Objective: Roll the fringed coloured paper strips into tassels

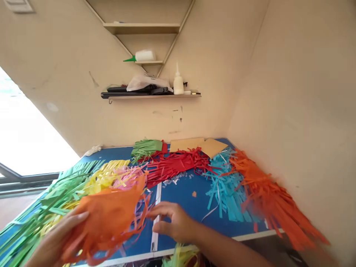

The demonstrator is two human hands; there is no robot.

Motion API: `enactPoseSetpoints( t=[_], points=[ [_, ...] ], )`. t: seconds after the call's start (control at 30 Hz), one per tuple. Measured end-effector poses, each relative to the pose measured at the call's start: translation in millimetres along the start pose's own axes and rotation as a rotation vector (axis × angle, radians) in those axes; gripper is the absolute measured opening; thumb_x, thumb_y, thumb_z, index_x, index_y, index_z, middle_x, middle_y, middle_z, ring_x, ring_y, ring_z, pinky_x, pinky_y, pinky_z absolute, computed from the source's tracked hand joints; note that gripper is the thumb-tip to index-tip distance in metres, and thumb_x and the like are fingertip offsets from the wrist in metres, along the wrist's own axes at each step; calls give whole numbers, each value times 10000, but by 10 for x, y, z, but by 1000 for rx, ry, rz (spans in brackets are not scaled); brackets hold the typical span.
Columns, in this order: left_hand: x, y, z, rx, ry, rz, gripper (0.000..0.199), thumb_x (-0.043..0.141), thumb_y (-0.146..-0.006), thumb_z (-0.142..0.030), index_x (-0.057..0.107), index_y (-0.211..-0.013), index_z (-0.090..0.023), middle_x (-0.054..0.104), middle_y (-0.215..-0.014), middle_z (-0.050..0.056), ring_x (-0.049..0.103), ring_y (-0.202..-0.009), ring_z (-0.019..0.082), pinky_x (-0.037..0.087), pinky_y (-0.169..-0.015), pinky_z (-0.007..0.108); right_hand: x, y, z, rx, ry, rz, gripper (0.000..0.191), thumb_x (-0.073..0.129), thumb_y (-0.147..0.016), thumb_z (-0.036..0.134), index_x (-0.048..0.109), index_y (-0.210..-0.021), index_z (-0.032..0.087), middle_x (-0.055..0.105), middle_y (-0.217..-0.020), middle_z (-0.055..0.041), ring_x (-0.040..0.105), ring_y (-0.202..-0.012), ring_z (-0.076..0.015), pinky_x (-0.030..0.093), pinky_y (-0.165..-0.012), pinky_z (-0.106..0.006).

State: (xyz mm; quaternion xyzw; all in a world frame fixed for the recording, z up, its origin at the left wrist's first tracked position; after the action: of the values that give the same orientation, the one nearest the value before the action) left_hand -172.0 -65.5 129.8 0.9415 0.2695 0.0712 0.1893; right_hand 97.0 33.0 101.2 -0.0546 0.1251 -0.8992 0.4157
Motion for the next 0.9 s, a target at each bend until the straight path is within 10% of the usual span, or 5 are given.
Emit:
enactPoseSetpoints(
  t=[0.27,0.47,0.53,0.7,0.9],
  points=[
    [234,-365,442,-29,-263,271,572,782,-532,-573,678,-968,-217,733,-708,23,726,-764,296,597,-723,395,250,-168,-493,485,-718,-382,566,888,-509,558,704,-853,148,685,-739,-18,552,-582,-116,328,-506,-209],
    [699,-320,432,968,-1146,-424,446,500,-818,-425,624,-1194,-220,713,-1164,141,631,-1113,385,396,-1022,622,92,-65,-610,301,-661,-813,548,840,-602,574,701,-958,180,745,-888,-39,689,-853,-237,517,-714,-313],
    [1139,-157,647,1316,-1148,-330,587,487,-834,-305,452,-1406,-177,604,-1353,187,554,-1257,353,364,-1089,560,105,-7,-637,281,-682,-885,539,817,-638,576,699,-993,187,749,-976,-56,686,-962,-262,531,-807,-352],
    [1856,-134,1044,1367,-895,-354,752,457,-851,-191,164,-1541,-123,538,-1410,211,458,-1365,300,327,-1134,507,165,214,-551,186,-600,-963,506,780,-716,543,700,-1081,203,708,-1182,-64,597,-1193,-270,450,-1042,-387],
    [1395,-363,1004,1430,-907,-473,616,441,-831,-133,441,-1432,-270,723,-1163,99,605,-1166,303,317,-1094,582,277,302,-382,133,-776,-939,595,825,-663,508,671,-1171,239,657,-1288,-40,552,-1261,-276,424,-1093,-419]
  ],
)
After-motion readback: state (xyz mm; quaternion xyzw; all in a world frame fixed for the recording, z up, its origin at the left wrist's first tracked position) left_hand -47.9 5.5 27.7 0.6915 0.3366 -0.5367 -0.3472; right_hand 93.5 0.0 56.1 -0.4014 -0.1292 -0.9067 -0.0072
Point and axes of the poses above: each hand's wrist, its own y-axis away from the middle knuckle, its own x-axis out of the palm, z = x × y, the point moved 2 cm from there along -y, towards the middle knuckle
